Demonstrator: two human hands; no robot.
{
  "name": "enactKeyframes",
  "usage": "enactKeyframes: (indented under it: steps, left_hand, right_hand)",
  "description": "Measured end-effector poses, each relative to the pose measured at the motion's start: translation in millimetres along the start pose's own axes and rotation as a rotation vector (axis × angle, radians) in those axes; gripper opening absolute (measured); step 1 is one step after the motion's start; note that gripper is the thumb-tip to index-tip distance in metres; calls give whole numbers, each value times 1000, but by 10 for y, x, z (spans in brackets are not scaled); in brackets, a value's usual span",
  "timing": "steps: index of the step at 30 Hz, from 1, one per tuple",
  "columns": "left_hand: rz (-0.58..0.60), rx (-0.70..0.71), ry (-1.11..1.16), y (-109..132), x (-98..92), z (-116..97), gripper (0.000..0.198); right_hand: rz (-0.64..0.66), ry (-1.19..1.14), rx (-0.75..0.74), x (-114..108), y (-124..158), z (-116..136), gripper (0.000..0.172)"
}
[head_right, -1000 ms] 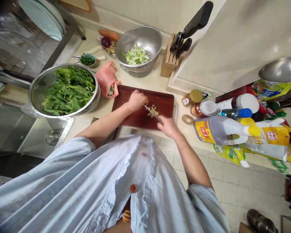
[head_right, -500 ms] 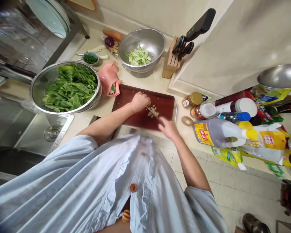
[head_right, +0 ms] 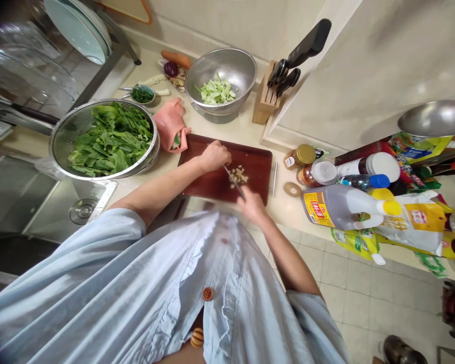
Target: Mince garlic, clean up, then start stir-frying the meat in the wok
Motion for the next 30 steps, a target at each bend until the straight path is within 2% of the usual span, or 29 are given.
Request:
enactKeyframes:
  steps: [4,7,10,16,21,24,27,30]
  left_hand:
    - [-2,-178,41,-18,-34,-138,25]
    - [-32,-250,48,-45,-37,-257,26]
    - [-17,-241,73,-61,-36,-287,26]
    - [-12,-147,52,-35,-93,-199,24]
    - [-60,-30,-13,140,-123,-141,25]
    - [-55,-6,7,258,-53,-129,27]
    - [-77,-18,62,292,42,-121,31]
    - [-112,-38,138,239,94,-113,30]
  right_hand:
    - [-2,65,-103,-345,-110,-248,32]
    - [-9,118,-92,-459,-177,-447,35]
    - [-9,123,-100,-392,-181,-480,37]
    - [-34,72,-33,-199,-77,-294,39]
    - [-31,24,-86,-160,64,-149,41]
    - [0,14,-95,-5,124,-82,38]
    - [-10,51,-28,130,120,-70,38]
    - [6,83,-26,54,39,-110,39]
Point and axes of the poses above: each hand's wrist, its own y-axis away from the middle knuckle, its own x-axis out of the palm, z = x × y, the point moved 3 cm from there along -y, towards the middle knuckle, and after that the axes turned 7 degrees about z, right-handed, at the moved point
